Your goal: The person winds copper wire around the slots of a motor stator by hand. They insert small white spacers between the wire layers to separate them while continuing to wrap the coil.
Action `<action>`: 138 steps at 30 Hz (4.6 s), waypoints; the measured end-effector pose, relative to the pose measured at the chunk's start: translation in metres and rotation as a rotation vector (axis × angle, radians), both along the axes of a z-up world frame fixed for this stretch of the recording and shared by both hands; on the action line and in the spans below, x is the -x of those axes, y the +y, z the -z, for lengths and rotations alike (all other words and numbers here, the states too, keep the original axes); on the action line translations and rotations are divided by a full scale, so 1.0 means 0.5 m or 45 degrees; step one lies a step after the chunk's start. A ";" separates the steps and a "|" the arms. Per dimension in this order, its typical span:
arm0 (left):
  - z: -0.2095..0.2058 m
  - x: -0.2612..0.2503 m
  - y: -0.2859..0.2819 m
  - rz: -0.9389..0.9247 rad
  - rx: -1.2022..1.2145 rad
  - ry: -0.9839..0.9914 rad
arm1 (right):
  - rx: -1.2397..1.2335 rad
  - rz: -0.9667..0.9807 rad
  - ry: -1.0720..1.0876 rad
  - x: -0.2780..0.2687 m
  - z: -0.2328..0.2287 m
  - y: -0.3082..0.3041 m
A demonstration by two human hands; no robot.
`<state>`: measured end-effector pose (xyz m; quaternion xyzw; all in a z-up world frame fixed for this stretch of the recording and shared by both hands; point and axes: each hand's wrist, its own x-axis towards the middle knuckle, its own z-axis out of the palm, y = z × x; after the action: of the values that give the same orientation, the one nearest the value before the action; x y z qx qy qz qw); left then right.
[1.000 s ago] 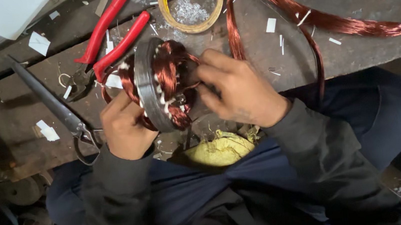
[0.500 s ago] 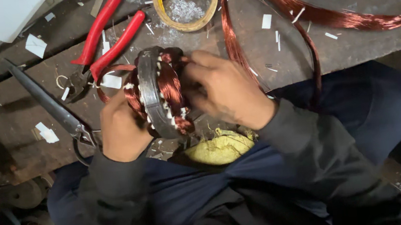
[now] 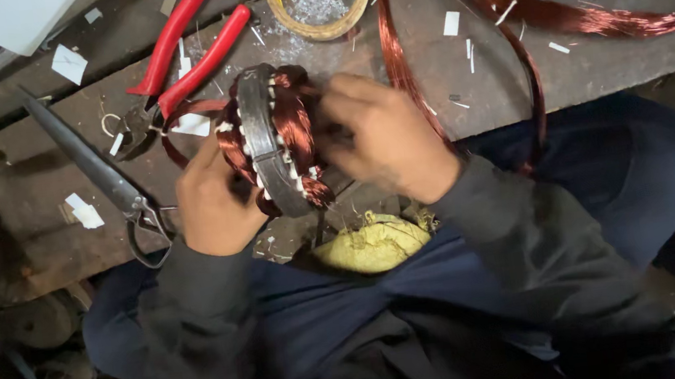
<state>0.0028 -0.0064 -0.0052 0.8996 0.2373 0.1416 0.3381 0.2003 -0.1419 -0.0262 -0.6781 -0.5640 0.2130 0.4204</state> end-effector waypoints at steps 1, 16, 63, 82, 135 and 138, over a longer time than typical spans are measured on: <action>-0.002 -0.001 -0.001 -0.014 0.022 -0.016 | -0.019 -0.012 0.010 0.003 0.001 0.000; 0.016 0.035 0.018 0.171 -0.396 0.072 | -0.035 -0.184 -0.034 -0.024 -0.020 -0.015; -0.003 0.007 -0.015 -0.210 0.468 -0.500 | -0.374 -0.274 0.219 0.025 -0.023 0.060; 0.041 -0.027 0.022 -0.436 0.321 -0.378 | 0.002 0.467 0.057 0.060 -0.012 0.067; 0.021 -0.036 -0.029 -0.337 0.081 -0.274 | 0.046 0.345 0.021 0.031 -0.048 0.028; 0.009 -0.044 -0.023 -0.250 -0.016 -0.264 | -0.124 0.250 -0.257 0.031 -0.043 0.035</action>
<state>0.0246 -0.0178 -0.0099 0.8548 0.2873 0.2676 0.3395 0.1848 -0.1244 -0.0049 -0.7266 -0.5442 0.0740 0.4128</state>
